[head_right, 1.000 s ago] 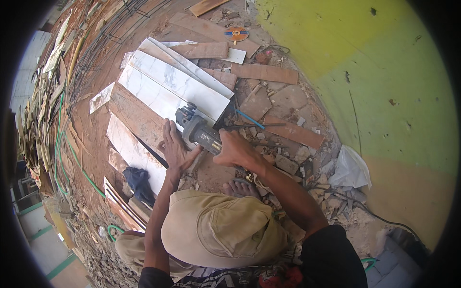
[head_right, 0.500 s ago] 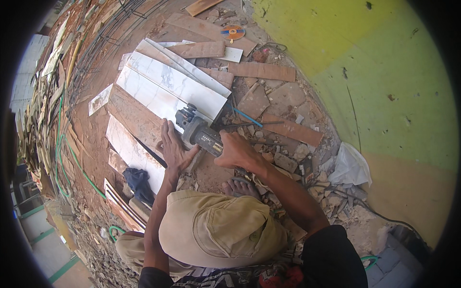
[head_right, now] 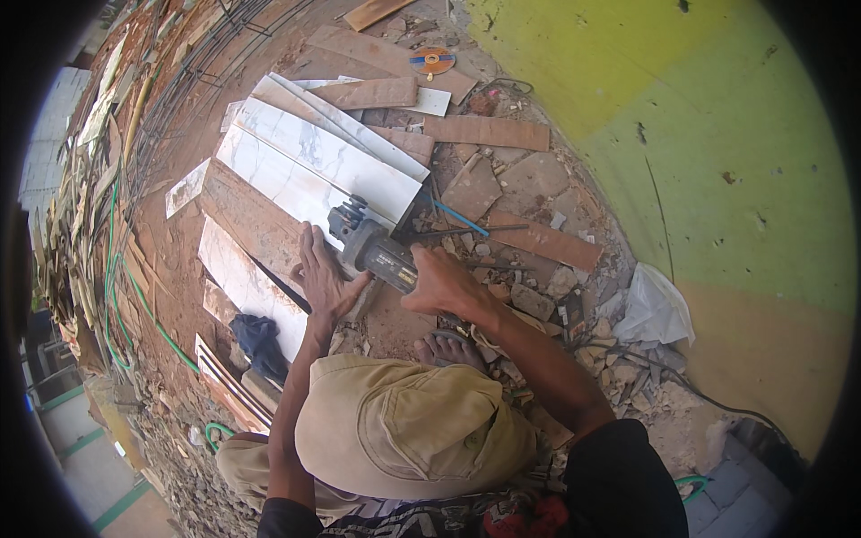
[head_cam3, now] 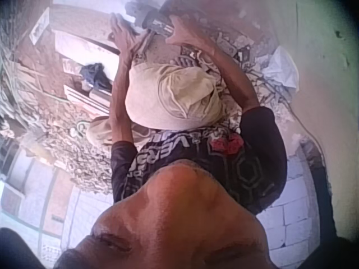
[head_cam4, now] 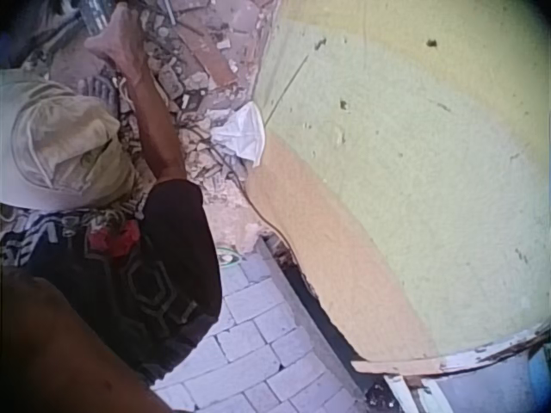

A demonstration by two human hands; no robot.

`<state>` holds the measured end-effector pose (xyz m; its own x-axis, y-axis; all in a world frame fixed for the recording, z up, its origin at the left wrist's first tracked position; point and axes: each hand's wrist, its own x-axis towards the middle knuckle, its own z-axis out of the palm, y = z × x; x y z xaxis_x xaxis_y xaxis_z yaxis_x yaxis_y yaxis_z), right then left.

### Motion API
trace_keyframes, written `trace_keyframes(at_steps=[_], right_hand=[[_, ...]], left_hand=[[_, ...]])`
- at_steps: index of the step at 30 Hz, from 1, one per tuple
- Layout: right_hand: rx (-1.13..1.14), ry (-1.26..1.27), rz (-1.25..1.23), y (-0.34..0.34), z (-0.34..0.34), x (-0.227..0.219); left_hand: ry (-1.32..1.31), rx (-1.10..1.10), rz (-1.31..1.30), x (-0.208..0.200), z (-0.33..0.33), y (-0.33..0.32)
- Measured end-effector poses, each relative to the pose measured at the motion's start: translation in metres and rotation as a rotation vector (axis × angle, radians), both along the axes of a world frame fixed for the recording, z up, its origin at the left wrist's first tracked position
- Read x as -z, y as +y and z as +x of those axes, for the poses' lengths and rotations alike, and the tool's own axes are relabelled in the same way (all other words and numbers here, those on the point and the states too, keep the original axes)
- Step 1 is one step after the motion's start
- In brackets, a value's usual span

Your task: The person uses an angle grinder to cut several white marble tiles on the ground. They wipe the tiles with a cloth between cuts and continue cutting multiple pieces.

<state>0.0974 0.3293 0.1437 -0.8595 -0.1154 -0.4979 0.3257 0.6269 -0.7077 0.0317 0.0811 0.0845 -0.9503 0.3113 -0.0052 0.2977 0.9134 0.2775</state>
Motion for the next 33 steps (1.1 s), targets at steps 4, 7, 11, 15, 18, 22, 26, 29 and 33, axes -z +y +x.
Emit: trace_keyframes(at_steps=[4, 7, 11, 15, 18, 22, 26, 29, 33], right_hand=[[0.013, 0.065, -0.013, 0.002, 0.005, 0.01], [0.015, 0.099, -0.027, 0.003, 0.008, 0.013], [0.02, 0.122, -0.038, 0.006, 0.013, 0.015], [0.018, 0.12, -0.042, 0.007, 0.015, 0.014], [0.03, 0.13, -0.053, 0.008, 0.016, 0.012], [0.033, 0.139, -0.042, 0.008, 0.017, 0.017], [0.033, 0.139, -0.019, 0.01, 0.019, 0.018], [0.032, 0.135, -0.024, 0.011, 0.023, 0.016], [0.047, 0.143, -0.037, 0.013, 0.027, 0.018]], left_hand=[[0.022, 0.007, 0.008, 0.005, 0.0, -0.001], [0.038, 0.009, 0.03, 0.009, 0.0, -0.004], [0.041, 0.008, 0.042, 0.008, 0.0, -0.003], [0.049, 0.01, 0.048, 0.01, 0.0, -0.003], [0.036, 0.002, 0.05, 0.008, 0.0, -0.003], [0.049, 0.009, 0.045, 0.007, 0.0, -0.002], [0.03, 0.002, 0.042, 0.006, 0.0, -0.002], [0.052, 0.016, 0.039, 0.01, 0.0, -0.004], [0.039, 0.014, 0.029, 0.01, -0.001, -0.004]])
